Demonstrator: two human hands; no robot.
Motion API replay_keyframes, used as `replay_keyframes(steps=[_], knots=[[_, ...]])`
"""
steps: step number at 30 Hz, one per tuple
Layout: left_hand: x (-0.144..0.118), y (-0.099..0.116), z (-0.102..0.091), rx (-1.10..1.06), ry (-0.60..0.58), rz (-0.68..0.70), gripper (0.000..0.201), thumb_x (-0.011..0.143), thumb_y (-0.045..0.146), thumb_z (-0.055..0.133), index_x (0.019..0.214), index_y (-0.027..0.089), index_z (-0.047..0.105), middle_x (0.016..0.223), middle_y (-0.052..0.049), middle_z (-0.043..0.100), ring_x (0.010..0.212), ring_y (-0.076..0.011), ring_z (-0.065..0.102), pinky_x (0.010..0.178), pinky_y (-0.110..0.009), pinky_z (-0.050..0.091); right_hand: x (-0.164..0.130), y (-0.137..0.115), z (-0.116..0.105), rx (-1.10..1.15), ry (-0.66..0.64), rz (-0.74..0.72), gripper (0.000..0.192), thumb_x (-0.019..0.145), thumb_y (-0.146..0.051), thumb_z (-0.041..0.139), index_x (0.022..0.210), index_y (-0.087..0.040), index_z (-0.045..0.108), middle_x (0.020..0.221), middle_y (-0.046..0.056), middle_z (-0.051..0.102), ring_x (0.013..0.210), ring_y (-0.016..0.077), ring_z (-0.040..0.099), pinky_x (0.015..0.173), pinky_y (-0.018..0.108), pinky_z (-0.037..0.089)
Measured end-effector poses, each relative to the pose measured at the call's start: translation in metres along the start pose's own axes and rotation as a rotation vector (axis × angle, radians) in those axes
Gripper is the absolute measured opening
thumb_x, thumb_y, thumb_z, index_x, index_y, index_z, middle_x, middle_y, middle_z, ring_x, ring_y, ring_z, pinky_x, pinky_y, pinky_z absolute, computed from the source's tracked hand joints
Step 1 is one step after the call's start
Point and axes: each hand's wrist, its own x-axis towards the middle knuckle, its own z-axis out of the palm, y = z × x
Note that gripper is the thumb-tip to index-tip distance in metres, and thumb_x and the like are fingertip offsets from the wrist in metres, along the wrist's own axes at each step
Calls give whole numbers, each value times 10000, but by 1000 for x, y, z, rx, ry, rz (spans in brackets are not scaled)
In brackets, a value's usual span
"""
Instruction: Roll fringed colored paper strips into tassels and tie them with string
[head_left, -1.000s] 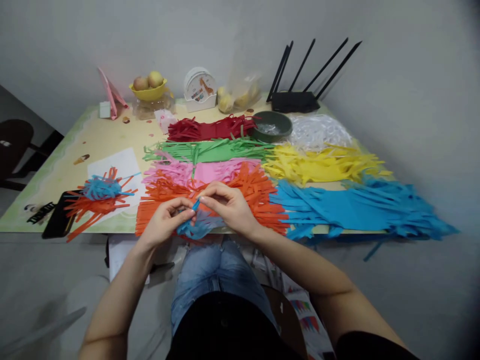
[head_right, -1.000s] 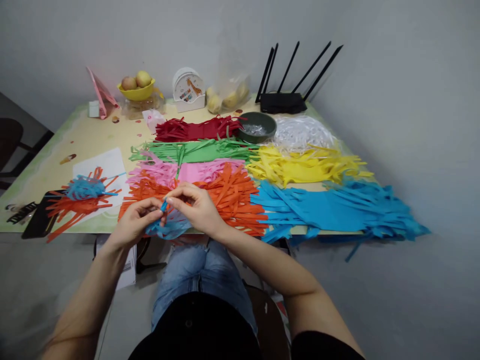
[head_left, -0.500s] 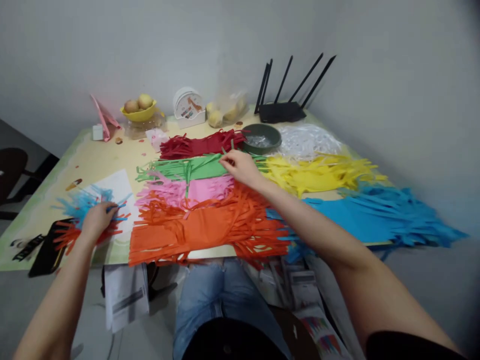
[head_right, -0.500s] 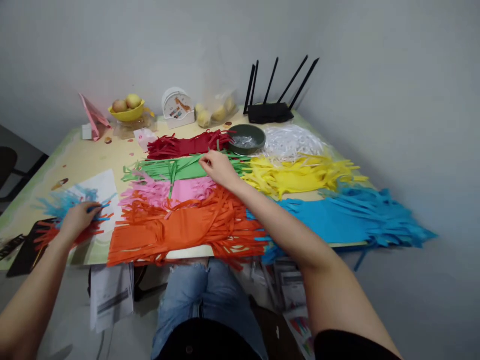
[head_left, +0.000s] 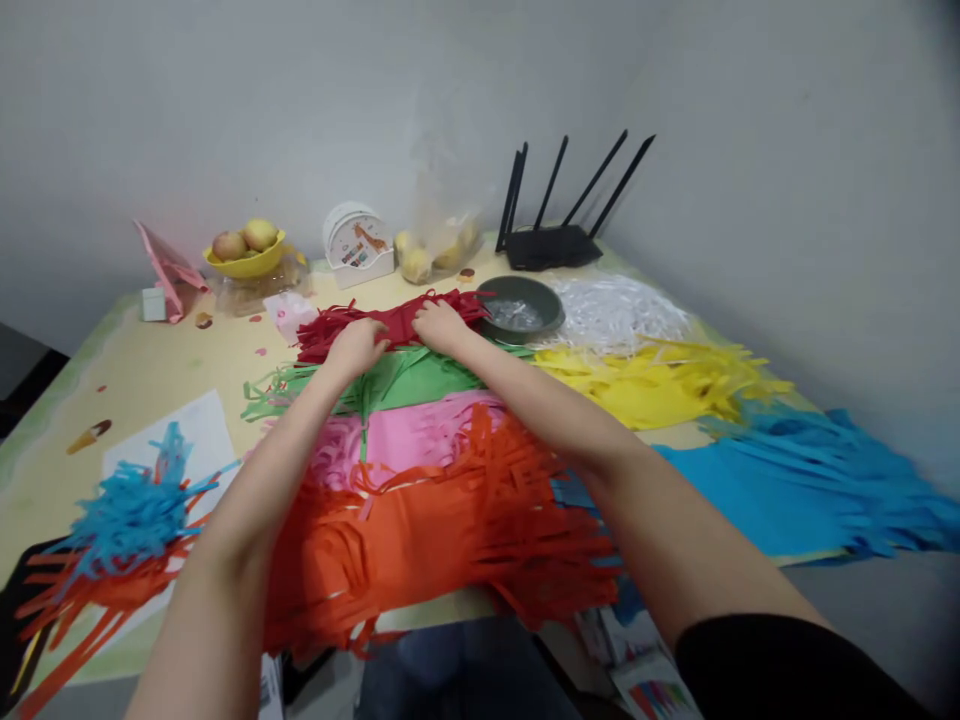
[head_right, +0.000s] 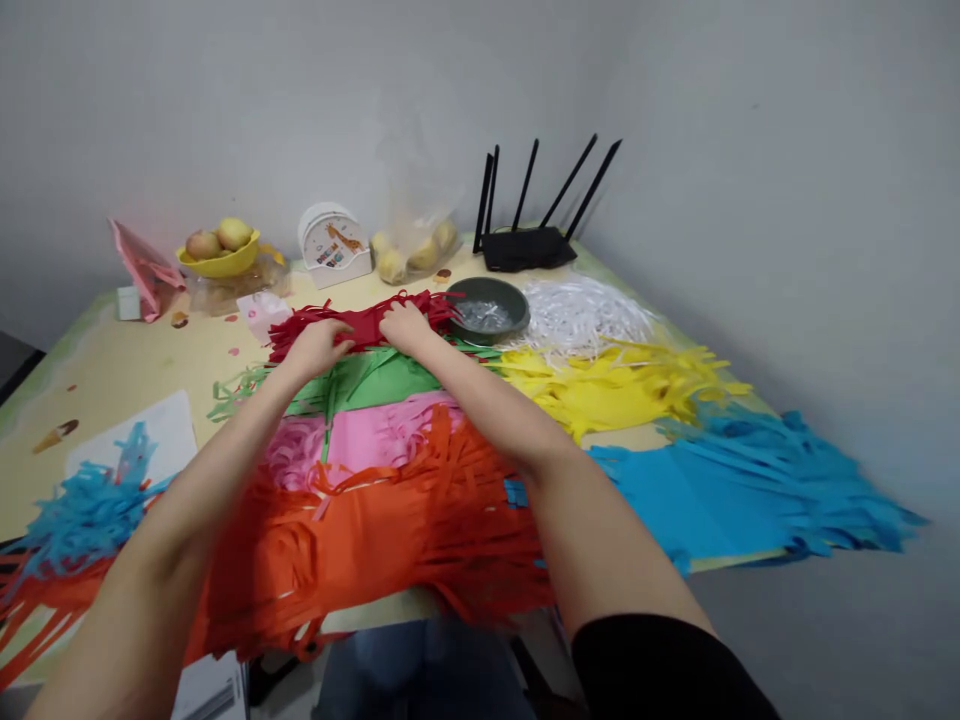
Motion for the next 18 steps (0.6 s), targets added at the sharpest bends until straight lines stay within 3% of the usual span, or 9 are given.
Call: replay_keyframes(steps=[4,8,12,16,18], knots=[[42,-1,32,-7,-48,-6,408,864,238,645,1244,97,692,1278,-180,694,1169,-270,646,1033,-329,463,0,7,-8,15,26,28,404,997,-126,347,1196,34,661,1224,281,655,1189,323,493,982,444,351],[51,-3,44,20,1,-105,341,933,192,498,1154,70,728,1187,-226,714,1129,-291,663,984,-373,479,-8,-3,-13,58,72,30,461,1017,-154,276,1270,49,604,1327,303,582,1279,362,442,1050,484,321],[55,5,40,34,131,-226,412,975,197,384,1184,106,727,1113,-217,740,1090,-305,682,945,-397,491,-11,-31,-1,148,4,13,421,1008,-195,359,1222,23,647,1282,269,627,1234,326,525,1078,426,361],[54,11,22,47,294,-312,440,1004,275,358,1282,172,684,1183,-177,734,1122,-303,673,959,-395,480,9,-46,13,243,-29,179,531,999,-190,412,1446,97,421,1507,347,408,1390,371,431,1121,497,370],[50,5,8,57,364,-353,456,1008,275,340,1315,169,659,1202,-175,727,1129,-306,667,964,-400,473,22,-43,13,296,-49,239,538,1011,-250,470,1480,8,412,1527,299,404,1377,360,461,1106,541,407]])
